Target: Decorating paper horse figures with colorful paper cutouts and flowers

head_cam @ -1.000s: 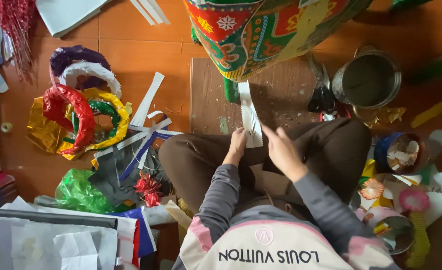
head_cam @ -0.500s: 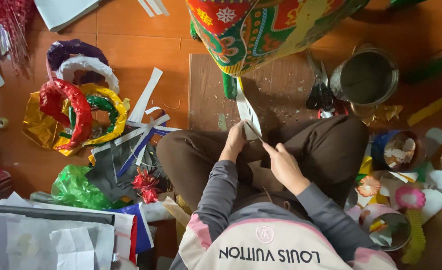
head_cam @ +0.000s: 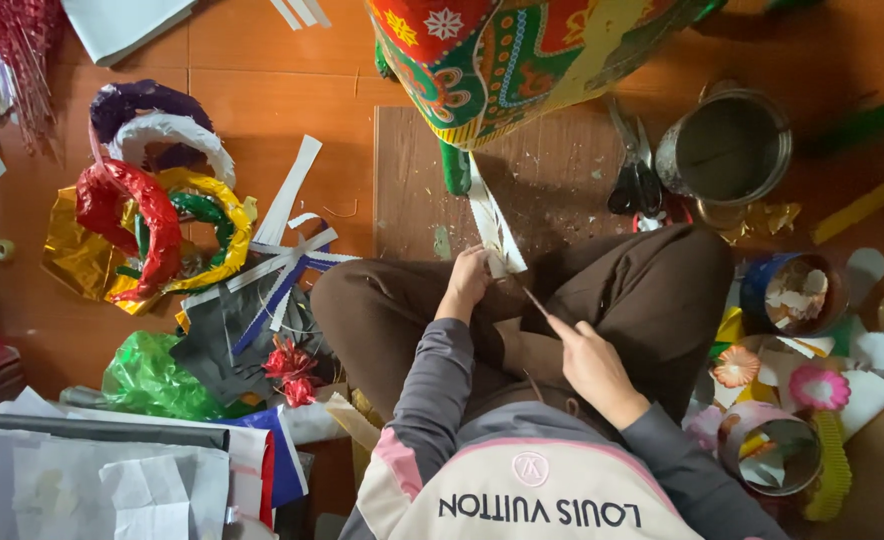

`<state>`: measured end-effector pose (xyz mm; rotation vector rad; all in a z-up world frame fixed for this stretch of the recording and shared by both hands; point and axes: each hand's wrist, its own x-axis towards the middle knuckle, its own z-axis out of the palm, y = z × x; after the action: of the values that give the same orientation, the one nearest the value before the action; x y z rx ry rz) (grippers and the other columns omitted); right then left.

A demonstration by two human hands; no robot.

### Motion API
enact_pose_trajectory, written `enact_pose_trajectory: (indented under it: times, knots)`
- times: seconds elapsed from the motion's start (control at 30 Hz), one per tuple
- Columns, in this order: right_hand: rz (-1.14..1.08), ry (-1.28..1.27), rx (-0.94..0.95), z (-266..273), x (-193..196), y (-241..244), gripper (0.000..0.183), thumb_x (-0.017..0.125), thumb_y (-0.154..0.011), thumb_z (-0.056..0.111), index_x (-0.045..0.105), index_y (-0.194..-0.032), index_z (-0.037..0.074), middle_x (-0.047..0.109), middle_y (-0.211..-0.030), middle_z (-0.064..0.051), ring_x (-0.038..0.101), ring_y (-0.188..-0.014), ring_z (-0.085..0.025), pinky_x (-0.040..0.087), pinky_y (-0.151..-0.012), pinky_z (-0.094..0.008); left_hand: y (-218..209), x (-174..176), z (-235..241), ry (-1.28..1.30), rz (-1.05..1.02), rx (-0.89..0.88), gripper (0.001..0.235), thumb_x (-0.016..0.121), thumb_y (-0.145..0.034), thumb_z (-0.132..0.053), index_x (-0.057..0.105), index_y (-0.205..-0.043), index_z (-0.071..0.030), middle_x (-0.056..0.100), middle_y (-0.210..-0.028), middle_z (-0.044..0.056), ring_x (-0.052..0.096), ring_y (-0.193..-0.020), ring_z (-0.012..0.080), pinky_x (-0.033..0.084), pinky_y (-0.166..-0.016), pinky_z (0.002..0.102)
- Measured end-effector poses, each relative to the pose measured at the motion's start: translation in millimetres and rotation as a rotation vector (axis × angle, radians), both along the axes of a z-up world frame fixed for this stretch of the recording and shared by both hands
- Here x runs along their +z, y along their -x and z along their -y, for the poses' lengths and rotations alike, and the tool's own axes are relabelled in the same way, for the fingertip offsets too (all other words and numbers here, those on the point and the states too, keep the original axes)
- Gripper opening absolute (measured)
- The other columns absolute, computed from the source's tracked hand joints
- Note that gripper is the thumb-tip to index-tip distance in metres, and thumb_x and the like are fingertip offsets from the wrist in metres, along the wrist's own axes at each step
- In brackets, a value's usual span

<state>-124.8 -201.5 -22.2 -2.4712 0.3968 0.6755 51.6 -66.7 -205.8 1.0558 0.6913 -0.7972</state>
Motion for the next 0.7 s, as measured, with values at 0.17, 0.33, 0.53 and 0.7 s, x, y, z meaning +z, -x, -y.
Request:
enact_pose_trajectory:
  times: [0.17, 0.33, 0.53, 0.7]
  knots:
    - [-0.028, 0.016, 0.018, -0.6, -4.1, 1.7, 0.051, 0.045, -0.089, 0.007, 0.054, -0.137, 0.022, 0.063, -0.094, -0.016, 0.07, -0.081, -0.041, 0.06, -0.066, -0.046, 2.0, -26.8, -24.9, -0.404, 1.04, -0.61, 0.037, 0.089, -0.048, -0.013, 0.065, -0.076, -0.008, 0.064, -0.086, 0.007, 0.061, -0.083, 0.0216, 0.054, -0.078, 0.029]
    - [-0.051, 0.095, -0.093, 52.3, 29.4, -12.7, 0.053, 0.051, -0.086, 0.003, 0.056, -0.137, 0.016, 0.07, -0.091, -0.021, 0.071, -0.088, -0.041, 0.059, -0.076, -0.05, 4.2, -49.3, 1.2, 0.061, 0.158, 0.018, 0.016, 0.056, -0.082, -0.006, 0.067, -0.09, 0.001, 0.067, -0.081, 0.018, 0.068, -0.069, 0.0289, 0.06, -0.065, 0.043]
    - [0.307, 0.678, -0.344, 200.0, 18.9, -25.2, 0.039, 0.062, -0.091, 0.015, 0.072, -0.127, 0.023, 0.067, -0.083, -0.025, 0.064, -0.076, -0.047, 0.049, -0.064, -0.053, 0.4, -3.1, -31.7, -0.45, 1.576, -0.659, 0.028, 0.05, -0.056, -0.001, 0.066, -0.079, -0.007, 0.07, -0.092, 0.015, 0.066, -0.087, 0.0375, 0.051, -0.077, 0.041]
    - [0.817, 0.254, 0.093, 75.7, 172.3, -114.6, 0.017, 0.062, -0.054, 0.0, 0.05, -0.056, 0.01, 0.049, -0.058, -0.012, 0.043, -0.054, -0.033, 0.028, -0.051, -0.047, 24.6, 107.5, -22.6, 0.168, 0.559, -0.308, 0.017, 0.05, -0.084, 0.0, 0.067, -0.08, 0.002, 0.071, -0.089, 0.011, 0.066, -0.075, 0.0152, 0.054, -0.063, 0.031]
